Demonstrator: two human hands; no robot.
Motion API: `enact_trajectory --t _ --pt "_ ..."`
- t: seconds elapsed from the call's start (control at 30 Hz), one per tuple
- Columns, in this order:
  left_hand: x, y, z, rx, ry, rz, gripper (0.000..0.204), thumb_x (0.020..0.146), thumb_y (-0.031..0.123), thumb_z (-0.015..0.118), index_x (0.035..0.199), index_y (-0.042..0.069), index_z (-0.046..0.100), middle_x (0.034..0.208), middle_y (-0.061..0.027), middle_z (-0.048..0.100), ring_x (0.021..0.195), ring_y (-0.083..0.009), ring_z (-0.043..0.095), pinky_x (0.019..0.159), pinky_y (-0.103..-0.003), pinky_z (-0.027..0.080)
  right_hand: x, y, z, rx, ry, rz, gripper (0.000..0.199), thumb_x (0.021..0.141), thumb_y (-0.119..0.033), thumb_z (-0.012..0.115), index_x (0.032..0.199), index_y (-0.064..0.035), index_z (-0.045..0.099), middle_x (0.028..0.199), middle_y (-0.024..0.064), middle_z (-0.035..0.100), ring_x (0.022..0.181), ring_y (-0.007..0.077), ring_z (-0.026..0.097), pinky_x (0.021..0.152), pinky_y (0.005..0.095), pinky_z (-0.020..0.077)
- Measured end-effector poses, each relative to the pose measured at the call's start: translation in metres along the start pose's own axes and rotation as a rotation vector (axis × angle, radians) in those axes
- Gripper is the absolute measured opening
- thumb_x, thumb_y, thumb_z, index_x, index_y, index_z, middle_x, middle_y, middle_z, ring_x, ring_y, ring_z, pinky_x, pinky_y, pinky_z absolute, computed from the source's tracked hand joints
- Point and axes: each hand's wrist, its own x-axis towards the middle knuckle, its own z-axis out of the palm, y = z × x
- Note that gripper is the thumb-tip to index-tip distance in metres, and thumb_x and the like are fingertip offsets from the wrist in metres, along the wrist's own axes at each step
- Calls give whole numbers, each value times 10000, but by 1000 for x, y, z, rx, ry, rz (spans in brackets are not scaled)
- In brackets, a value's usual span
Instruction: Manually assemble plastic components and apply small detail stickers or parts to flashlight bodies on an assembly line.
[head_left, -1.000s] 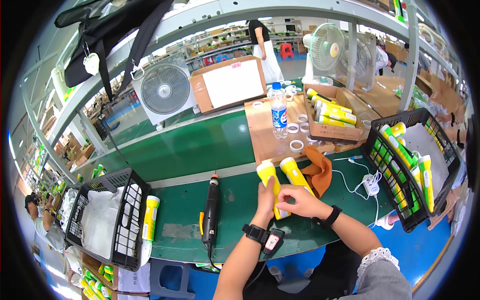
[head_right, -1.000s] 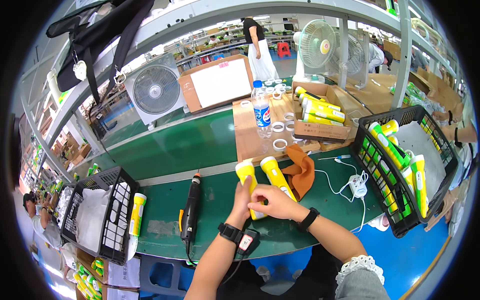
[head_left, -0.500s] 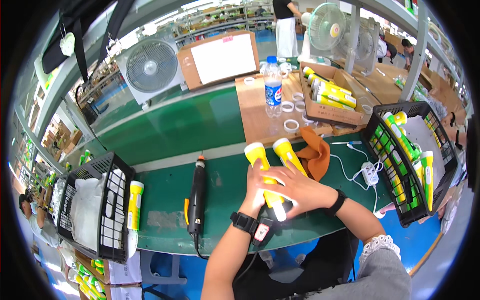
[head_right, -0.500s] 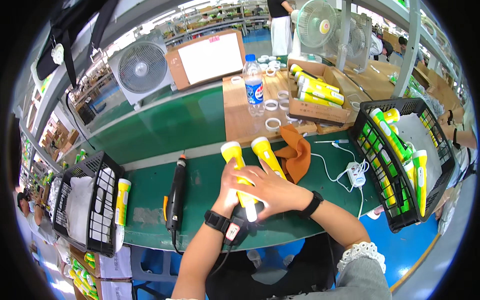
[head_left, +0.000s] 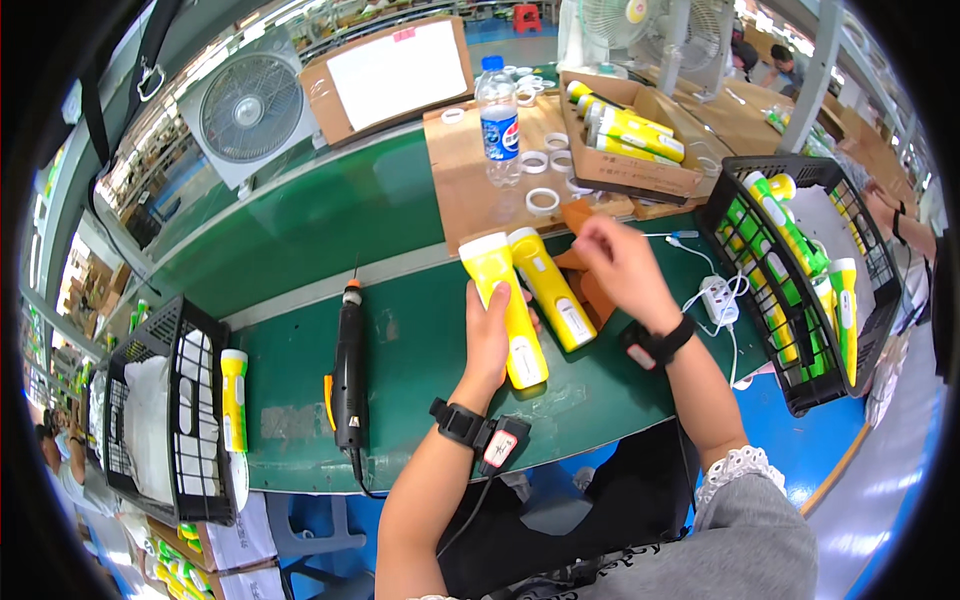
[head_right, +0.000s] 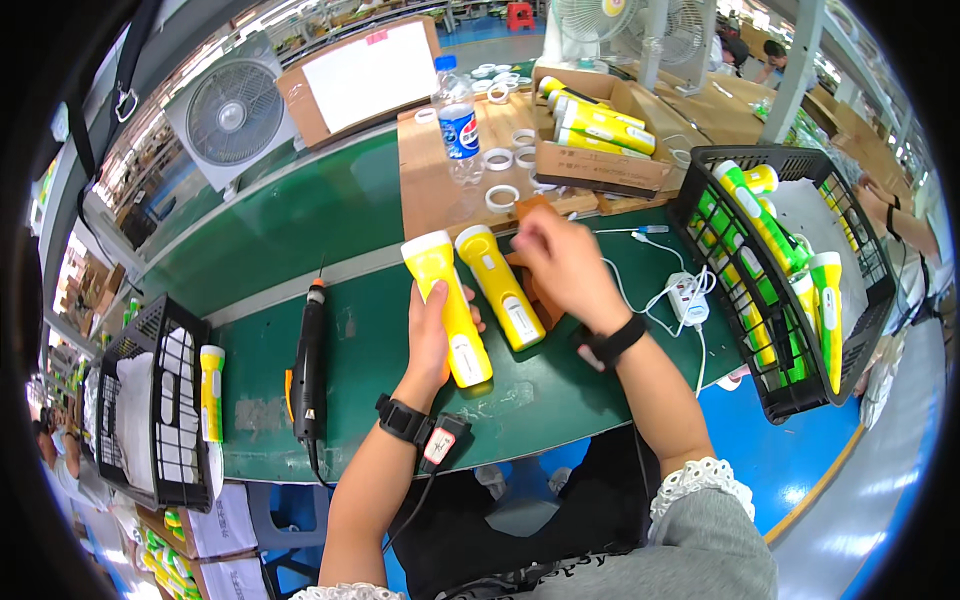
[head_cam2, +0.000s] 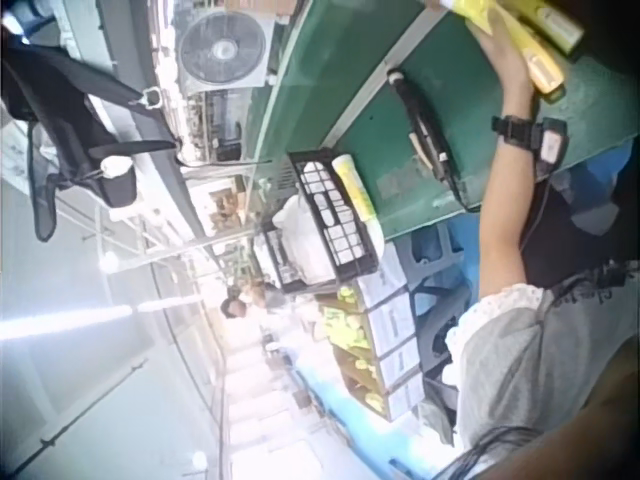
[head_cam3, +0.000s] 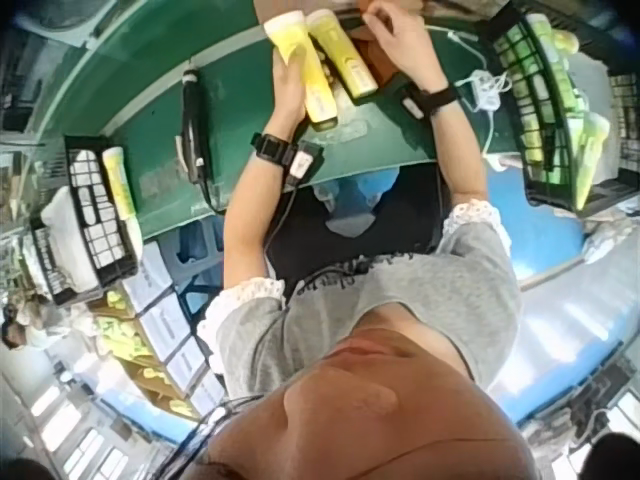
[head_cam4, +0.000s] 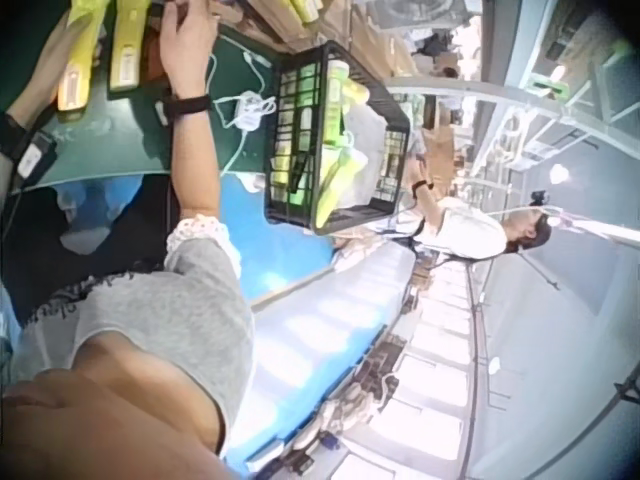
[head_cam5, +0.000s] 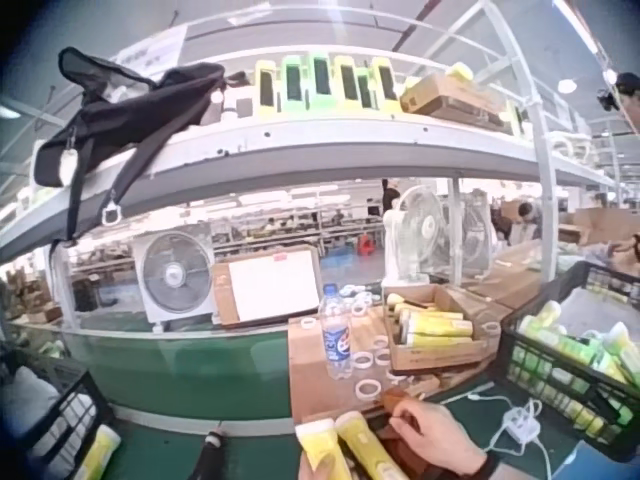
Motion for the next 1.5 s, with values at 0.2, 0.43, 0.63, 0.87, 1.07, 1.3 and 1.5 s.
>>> enact_trajectory --t 0.2,0.43,0.63,0.87,1.07,1.3,1.5 --pt "3 2 6 -93 8 -107 308 920 358 380 1062 87 350 788 -87 502 599 -167 521 544 -320 478 18 85 -36 -381 60 86 144 771 -57 479 883 -6 553 818 196 602 848 370 564 720 431 452" --pt "6 -8 7 -116 50 -158 340 905 373 407 1025 55 399 815 -91 526 617 -172 528 559 -325 484 19 108 -22 -496 -277 95 236 700 -94 536 928 -38 566 917 192 600 856 364 575 736 418 470" --pt "0 -3 3 -99 83 -180 381 903 402 384 1027 42 402 822 -86 529 634 -175 529 575 -329 487 10 74 -20 -514 -176 109 273 814 -129 421 1077 -101 491 888 198 602 833 374 581 695 456 464" --pt "1 -1 9 -45 70 -175 329 924 382 357 1045 76 358 804 -93 526 619 -179 540 562 -333 491 9 23 -32 -142 298 -238 166 831 -213 551 964 -125 597 774 112 613 690 304 592 602 366 475" --pt "-1 -1 8 -23 84 -147 307 919 377 364 1020 87 371 785 -80 516 597 -167 525 540 -312 481 1 4 -8 110 -4 -201 304 847 -96 473 1149 -99 506 903 156 608 804 319 586 698 387 467" --pt "7 -12 -2 -179 28 -69 309 915 243 355 1168 64 368 1027 -113 534 896 -227 562 813 -356 459 1 11 0 42 -163 -458 123 791 -115 548 889 -58 596 827 127 619 758 304 597 675 380 474" --pt "3 -5 13 87 -111 24 650 832 111 546 1372 57 190 1253 -127 417 1128 -211 429 950 -315 345 -4 17 7 26 -292 -225 354 756 -62 557 1095 -74 456 712 141 590 674 326 582 614 362 455"
